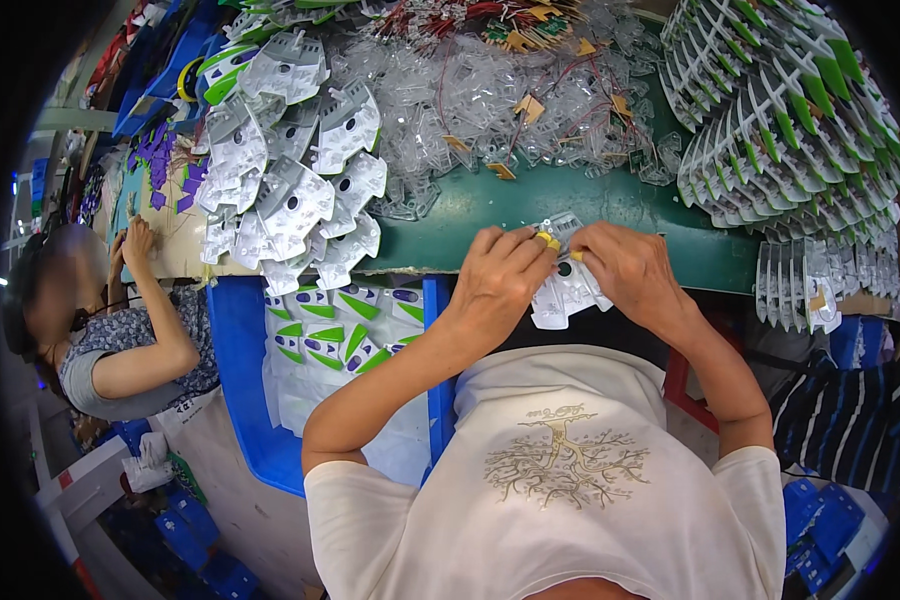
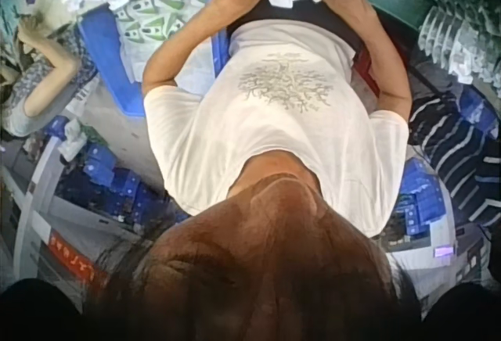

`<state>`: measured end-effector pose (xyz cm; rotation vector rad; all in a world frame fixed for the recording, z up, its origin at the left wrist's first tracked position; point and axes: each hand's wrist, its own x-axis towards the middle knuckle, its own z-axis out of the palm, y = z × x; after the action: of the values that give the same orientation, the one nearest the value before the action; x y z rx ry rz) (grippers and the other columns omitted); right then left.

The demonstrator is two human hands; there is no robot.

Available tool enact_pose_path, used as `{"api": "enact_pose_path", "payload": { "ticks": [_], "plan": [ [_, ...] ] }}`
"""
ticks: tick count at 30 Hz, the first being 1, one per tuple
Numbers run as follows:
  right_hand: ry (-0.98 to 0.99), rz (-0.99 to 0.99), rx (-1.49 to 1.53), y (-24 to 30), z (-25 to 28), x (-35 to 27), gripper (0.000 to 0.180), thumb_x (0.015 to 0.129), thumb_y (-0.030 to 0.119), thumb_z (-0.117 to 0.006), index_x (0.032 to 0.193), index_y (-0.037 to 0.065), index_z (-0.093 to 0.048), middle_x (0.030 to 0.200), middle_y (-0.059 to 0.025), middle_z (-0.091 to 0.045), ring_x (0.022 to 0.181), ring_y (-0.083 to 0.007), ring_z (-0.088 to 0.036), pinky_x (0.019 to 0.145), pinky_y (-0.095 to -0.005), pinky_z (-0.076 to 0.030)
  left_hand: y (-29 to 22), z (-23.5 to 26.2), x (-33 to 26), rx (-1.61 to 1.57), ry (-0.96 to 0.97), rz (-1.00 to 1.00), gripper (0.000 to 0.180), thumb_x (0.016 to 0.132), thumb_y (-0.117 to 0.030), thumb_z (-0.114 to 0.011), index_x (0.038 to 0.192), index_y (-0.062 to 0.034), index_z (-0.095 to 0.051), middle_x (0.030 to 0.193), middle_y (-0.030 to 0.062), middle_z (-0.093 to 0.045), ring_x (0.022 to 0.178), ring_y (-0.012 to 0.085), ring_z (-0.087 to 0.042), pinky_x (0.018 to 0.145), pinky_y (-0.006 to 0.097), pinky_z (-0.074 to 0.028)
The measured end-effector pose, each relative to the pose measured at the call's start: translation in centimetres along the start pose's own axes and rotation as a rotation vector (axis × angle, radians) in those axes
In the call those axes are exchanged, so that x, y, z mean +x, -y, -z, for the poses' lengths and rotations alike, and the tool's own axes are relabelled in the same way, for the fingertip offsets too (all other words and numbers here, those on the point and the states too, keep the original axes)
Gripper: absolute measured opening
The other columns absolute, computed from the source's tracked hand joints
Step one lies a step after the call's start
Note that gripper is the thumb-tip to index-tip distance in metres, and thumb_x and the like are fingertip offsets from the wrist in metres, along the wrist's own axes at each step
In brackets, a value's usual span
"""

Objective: Assembling small plastic components into a larger unit on a factory production line.

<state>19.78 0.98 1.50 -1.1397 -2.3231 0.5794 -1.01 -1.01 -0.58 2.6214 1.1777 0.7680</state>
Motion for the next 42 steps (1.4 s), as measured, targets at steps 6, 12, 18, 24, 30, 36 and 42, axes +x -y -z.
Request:
{"api": "enact_pose_path", "payload": {
  "ticks": [6, 12, 18, 24, 30, 36, 42],
  "plan": [
    [0.020, -0.146, 0.019, 0.3, 1.2, -0.3, 0.015, 0.078, 0.005, -0.070, 0.091, 0.000, -0.064, 0.094, -0.0124, -0.061, 0.077, -0.0315, -0.064, 0.066, -0.0399, -0.051, 0.4, -0.9, -0.2, -0.093, -0.127, 0.035, 0.023, 0.076, -0.009, -0.075, 0.098, -0.0031, -0.070, 0.097, 0.0082, -0.068, 0.098, 0.0252, -0.064, 0.085, 0.040, -0.043],
    [0.066, -0.180, 0.061, 1.3, 1.7, -1.9, 0.029, 0.074, 0.010, -0.072, 0.101, 0.000, -0.068, 0.100, -0.0135, -0.062, 0.083, -0.0330, -0.065, 0.071, -0.0395, -0.052, 0.1, -1.8, -0.4, -0.418, -0.208, 0.167, 0.051, 0.075, 0.005, -0.071, 0.124, -0.0033, -0.059, 0.103, 0.0090, -0.067, 0.097, 0.0287, -0.060, 0.086, 0.041, -0.045],
    [0.017, -0.173, 0.078, 1.6, 2.5, -1.7, 0.023, 0.078, 0.009, -0.068, 0.099, -0.002, -0.069, 0.100, -0.0143, -0.061, 0.078, -0.0327, -0.065, 0.070, -0.0399, -0.054, 1.2, -0.6, 1.0, -0.446, 0.070, 0.080, 0.068, 0.080, 0.008, -0.065, 0.143, -0.0051, -0.043, 0.114, 0.0079, -0.069, 0.097, 0.0293, -0.057, 0.090, 0.041, -0.043],
    [0.085, -0.329, 0.678, 2.6, 4.4, -2.1, 0.026, 0.083, -0.012, -0.052, 0.104, -0.006, -0.067, 0.103, -0.0182, -0.069, 0.089, -0.0200, -0.070, 0.076, -0.0285, -0.054, 0.7, -0.5, 0.8, -0.400, 0.096, 0.095, 0.075, 0.077, 0.010, -0.061, 0.147, -0.0089, -0.039, 0.109, 0.0065, -0.070, 0.096, 0.0281, -0.056, 0.087, 0.040, -0.041],
    [-0.119, 0.017, 0.082, 3.3, 0.7, -4.1, 0.024, 0.073, -0.004, -0.072, 0.097, -0.002, -0.069, 0.090, -0.0124, -0.067, 0.077, -0.0253, -0.067, 0.064, -0.0341, -0.056, 0.0, -0.3, 0.8, -0.449, 0.107, 0.162, 0.070, 0.083, 0.006, -0.061, 0.148, -0.0062, -0.038, 0.114, 0.0069, -0.069, 0.096, 0.0286, -0.054, 0.093, 0.041, -0.041],
    [-0.123, 0.070, -0.162, 3.3, -0.5, -4.5, 0.029, 0.065, -0.005, -0.072, 0.093, 0.001, -0.070, 0.092, -0.0093, -0.066, 0.073, -0.0217, -0.063, 0.062, -0.0336, -0.054, 0.6, -0.7, 0.5, -0.492, 0.068, 0.149, 0.071, 0.083, 0.008, -0.060, 0.149, -0.0058, -0.036, 0.113, 0.0073, -0.069, 0.093, 0.0280, -0.053, 0.092, 0.040, -0.041],
    [-0.296, -0.106, 0.108, 2.9, 1.3, -4.5, 0.027, 0.070, -0.008, -0.066, 0.094, 0.001, -0.070, 0.088, -0.0095, -0.065, 0.067, -0.0195, -0.063, 0.056, -0.0292, -0.050, 1.0, -0.8, 0.2, -0.532, 0.038, 0.150, 0.068, 0.085, 0.007, -0.057, 0.149, -0.0049, -0.035, 0.112, 0.0078, -0.069, 0.092, 0.0281, -0.052, 0.092, 0.039, -0.041]
  ]
}}
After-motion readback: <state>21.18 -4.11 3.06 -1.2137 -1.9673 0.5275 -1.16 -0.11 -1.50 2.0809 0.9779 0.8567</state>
